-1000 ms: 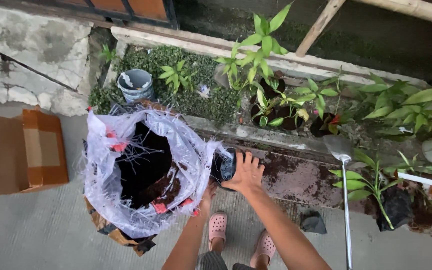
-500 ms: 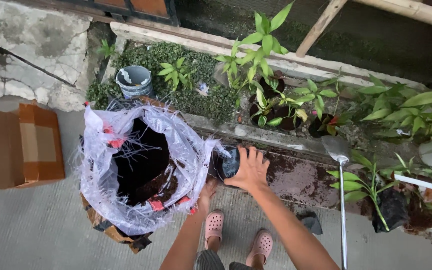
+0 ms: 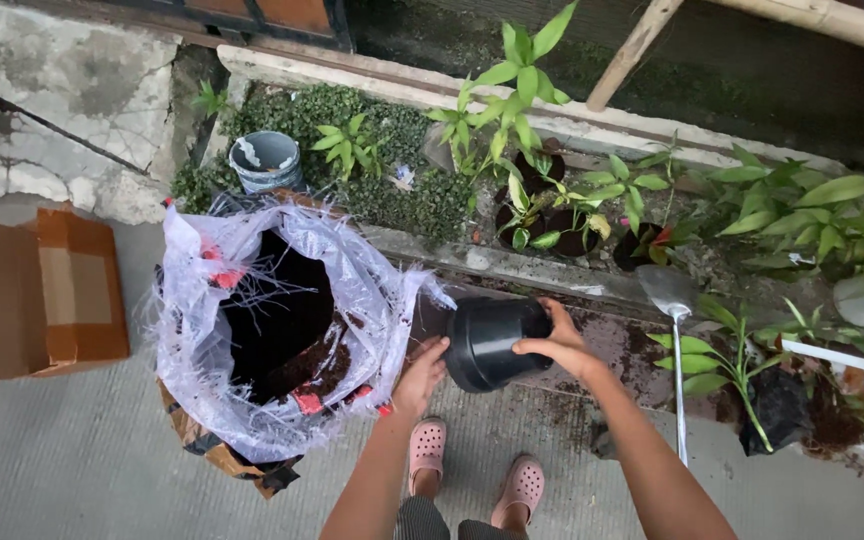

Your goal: Transplanting a plant into a pot and filling additional pots with soil using a spade.

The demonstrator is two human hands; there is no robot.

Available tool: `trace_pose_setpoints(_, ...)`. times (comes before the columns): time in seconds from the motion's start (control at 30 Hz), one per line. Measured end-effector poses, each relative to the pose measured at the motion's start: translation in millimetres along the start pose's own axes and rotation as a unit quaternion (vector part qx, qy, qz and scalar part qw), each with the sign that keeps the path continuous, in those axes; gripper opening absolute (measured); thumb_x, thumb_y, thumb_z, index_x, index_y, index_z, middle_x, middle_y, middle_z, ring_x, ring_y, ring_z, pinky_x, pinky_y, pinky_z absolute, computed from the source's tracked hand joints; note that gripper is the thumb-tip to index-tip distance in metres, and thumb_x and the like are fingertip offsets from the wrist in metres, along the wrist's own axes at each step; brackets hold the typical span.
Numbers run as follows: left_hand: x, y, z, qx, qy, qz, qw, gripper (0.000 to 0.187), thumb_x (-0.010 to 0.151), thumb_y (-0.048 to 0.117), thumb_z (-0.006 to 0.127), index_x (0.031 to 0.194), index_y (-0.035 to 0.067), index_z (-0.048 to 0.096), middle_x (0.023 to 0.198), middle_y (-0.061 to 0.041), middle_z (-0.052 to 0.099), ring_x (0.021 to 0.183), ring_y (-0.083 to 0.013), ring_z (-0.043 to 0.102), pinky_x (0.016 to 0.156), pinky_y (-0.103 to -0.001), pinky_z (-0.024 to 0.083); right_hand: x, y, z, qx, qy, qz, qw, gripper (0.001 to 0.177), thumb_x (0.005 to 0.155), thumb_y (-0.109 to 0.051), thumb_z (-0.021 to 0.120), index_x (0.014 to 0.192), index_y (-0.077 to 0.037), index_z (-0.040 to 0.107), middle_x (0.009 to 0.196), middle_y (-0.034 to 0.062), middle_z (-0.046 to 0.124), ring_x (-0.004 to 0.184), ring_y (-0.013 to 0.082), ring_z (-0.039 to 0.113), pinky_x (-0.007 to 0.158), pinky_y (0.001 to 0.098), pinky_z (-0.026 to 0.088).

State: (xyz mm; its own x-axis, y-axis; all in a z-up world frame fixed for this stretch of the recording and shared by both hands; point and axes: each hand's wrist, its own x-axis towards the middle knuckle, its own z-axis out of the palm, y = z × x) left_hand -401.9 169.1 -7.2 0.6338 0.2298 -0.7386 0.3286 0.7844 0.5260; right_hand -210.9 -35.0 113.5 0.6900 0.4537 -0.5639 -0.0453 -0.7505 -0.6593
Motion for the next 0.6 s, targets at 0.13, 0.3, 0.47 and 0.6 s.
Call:
trace_pose_setpoints(0.13, -11, 9, 17, 0.012, -0.042, 0.017, 0.999, 0.035, 0.087, 0.032, 0.078, 0.116, 0.014, 0.07, 0.103, 0.003, 0.072, 0.087, -0.0105, 0.064, 0.085, -0.029, 0.049, 0, 27, -3, 0.113, 0.001, -0.027, 0.993, 0.123, 0.052, -0.045, 0.089, 0.155, -0.008, 0.032, 0.153, 0.0191, 0.044, 0.145, 0.0345, 0.041, 0.119, 0.0454, 0.034)
trace_pose_setpoints(0.3, -12, 3, 23, 0.01, -0.007, 0.025, 1.0, 0.021, 0.084, 0.023, 0.08, 0.102, 0.015, 0.072, 0.095, 0.005, 0.074, 0.083, -0.0099, 0.066, 0.081, -0.028, 0.051, -16, 15, -14, 0.108, -0.026, 0.001, 0.994, 0.124, 0.051, -0.045, 0.088, 0.156, -0.012, 0.03, 0.152, 0.0168, 0.044, 0.142, 0.0338, 0.042, 0.117, 0.0453, 0.036)
trace_pose_setpoints(0.47, -8, 6, 34, -0.006, -0.026, 0.054, 0.998, 0.016, 0.084, 0.02, 0.08, 0.098, 0.015, 0.073, 0.091, 0.004, 0.074, 0.074, -0.01, 0.067, 0.072, -0.027, 0.053, -13, 36, -16, 0.158, -0.019, -0.013, 0.987, 0.118, 0.053, -0.043, 0.087, 0.154, -0.013, 0.033, 0.151, 0.016, 0.046, 0.144, 0.0336, 0.041, 0.117, 0.0458, 0.033)
trace_pose_setpoints(0.6, 5, 0, 35, -0.04, -0.05, 0.061, 0.996, 0.016, 0.085, 0.019, 0.08, 0.098, 0.013, 0.073, 0.09, 0.001, 0.074, 0.073, -0.0114, 0.068, 0.068, -0.029, 0.054, -20, 30, -20, 0.178, -0.014, -0.021, 0.984, 0.116, 0.053, -0.041, 0.088, 0.152, -0.012, 0.035, 0.148, 0.0176, 0.05, 0.141, 0.0345, 0.045, 0.117, 0.046, 0.035)
